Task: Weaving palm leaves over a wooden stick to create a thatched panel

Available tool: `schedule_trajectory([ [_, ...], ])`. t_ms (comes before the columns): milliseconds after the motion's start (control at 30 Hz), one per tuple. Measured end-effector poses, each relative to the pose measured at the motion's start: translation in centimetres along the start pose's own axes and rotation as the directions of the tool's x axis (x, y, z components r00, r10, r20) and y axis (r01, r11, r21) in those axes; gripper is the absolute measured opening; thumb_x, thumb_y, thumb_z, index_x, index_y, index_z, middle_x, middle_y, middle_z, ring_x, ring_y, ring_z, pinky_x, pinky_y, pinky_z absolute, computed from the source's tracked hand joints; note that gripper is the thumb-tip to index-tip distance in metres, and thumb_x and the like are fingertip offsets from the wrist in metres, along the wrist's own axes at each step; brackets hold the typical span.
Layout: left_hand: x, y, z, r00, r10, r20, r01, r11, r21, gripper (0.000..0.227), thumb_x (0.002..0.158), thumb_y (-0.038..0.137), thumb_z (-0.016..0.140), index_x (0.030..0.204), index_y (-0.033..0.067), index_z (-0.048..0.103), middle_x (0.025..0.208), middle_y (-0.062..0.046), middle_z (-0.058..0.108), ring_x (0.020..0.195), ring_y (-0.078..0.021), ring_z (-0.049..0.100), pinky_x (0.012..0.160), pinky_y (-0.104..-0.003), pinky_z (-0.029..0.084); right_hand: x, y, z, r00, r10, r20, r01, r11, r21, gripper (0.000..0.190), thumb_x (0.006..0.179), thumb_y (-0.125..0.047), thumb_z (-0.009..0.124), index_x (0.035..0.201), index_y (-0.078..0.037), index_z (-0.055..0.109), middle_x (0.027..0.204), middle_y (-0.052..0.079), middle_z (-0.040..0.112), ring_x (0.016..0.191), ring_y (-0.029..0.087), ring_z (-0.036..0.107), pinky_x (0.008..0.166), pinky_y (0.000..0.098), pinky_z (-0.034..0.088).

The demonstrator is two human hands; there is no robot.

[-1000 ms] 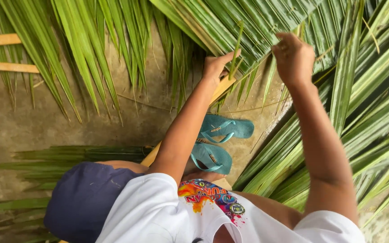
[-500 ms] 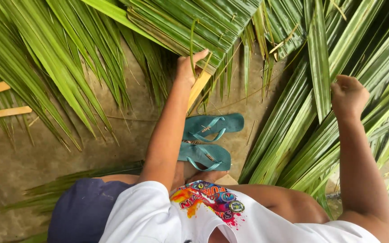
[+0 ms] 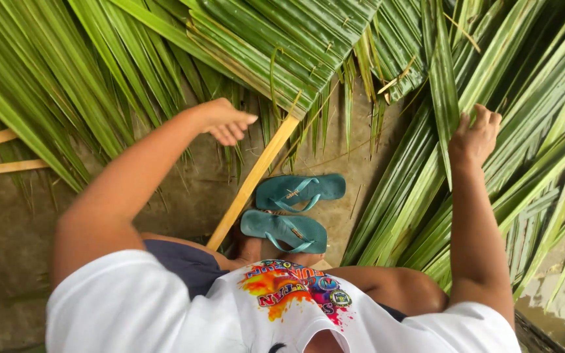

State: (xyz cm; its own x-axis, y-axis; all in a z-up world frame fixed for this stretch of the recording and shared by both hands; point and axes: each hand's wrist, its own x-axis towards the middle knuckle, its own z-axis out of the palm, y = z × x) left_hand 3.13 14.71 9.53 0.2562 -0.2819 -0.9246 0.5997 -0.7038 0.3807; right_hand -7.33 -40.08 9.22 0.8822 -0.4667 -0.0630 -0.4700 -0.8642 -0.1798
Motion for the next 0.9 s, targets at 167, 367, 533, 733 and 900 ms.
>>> schedule_trajectory([
  [167,-7.7,2.0,-2.7,0.999,0.052,-0.014,-0.051,0.995,0.087,0.045,0.094,0.030,0.069,0.108,-0.0120,0.072,0.099,-0.026,0.074,0.074,-0.0339,0.073,0.061,-0.039,0.060,2.7,0.9,3.1,0.974,0.197,0.109,-0.182,0.974,-0.133,0.068,0.109,-0.059,0.058,0.135,0.003,0.053,0.124,0.021,0.051,0.104,0.035,0.059,0.082,0.0492,0.055],
  [367,-19.1,7.8,-2.8,0.909,0.391,-0.144,-0.387,0.920,0.057,0.029,0.090,0.021,0.070,0.107,-0.0018,0.077,0.099,-0.015,0.080,0.070,-0.0214,0.075,0.051,-0.028,0.056,2.3,0.1,2.7,0.993,0.054,0.102,-0.034,0.982,-0.187,0.059,0.098,-0.050,0.073,0.133,-0.005,0.059,0.121,0.020,0.059,0.106,0.036,0.060,0.086,0.0528,0.048],
  [533,-21.9,13.8,4.2,0.779,0.572,0.258,-0.598,0.801,0.031,0.023,0.087,0.021,0.071,0.102,0.0073,0.082,0.085,-0.003,0.080,0.071,-0.0097,0.074,0.054,-0.022,0.053,3.1,1.4,2.5,0.997,-0.006,0.081,0.024,0.975,-0.221,0.037,0.105,-0.040,0.074,0.126,-0.010,0.071,0.107,0.014,0.065,0.084,0.025,0.062,0.071,0.0433,0.053],
  [733,-12.6,14.9,15.7,0.503,0.720,0.478,-0.814,0.580,-0.016,0.023,0.087,0.036,0.074,0.094,0.0148,0.080,0.077,-0.002,0.077,0.062,-0.0101,0.074,0.054,-0.026,0.062,1.8,2.5,5.5,0.979,-0.193,0.071,0.206,0.935,-0.289,0.033,0.101,-0.030,0.074,0.126,-0.012,0.062,0.114,0.010,0.052,0.103,0.033,0.062,0.075,0.0509,0.059],
  [900,-10.5,14.8,20.9,0.451,0.735,0.507,-0.886,0.438,0.152,0.025,0.078,0.031,0.071,0.086,0.0093,0.081,0.066,0.000,0.074,0.052,-0.0149,0.065,0.058,-0.030,0.055,6.9,6.7,2.1,0.997,0.046,-0.054,-0.033,0.976,0.217,0.027,0.094,0.001,0.051,0.110,0.009,0.072,0.093,0.020,0.074,0.070,0.025,0.067,0.064,0.0357,0.058],
])
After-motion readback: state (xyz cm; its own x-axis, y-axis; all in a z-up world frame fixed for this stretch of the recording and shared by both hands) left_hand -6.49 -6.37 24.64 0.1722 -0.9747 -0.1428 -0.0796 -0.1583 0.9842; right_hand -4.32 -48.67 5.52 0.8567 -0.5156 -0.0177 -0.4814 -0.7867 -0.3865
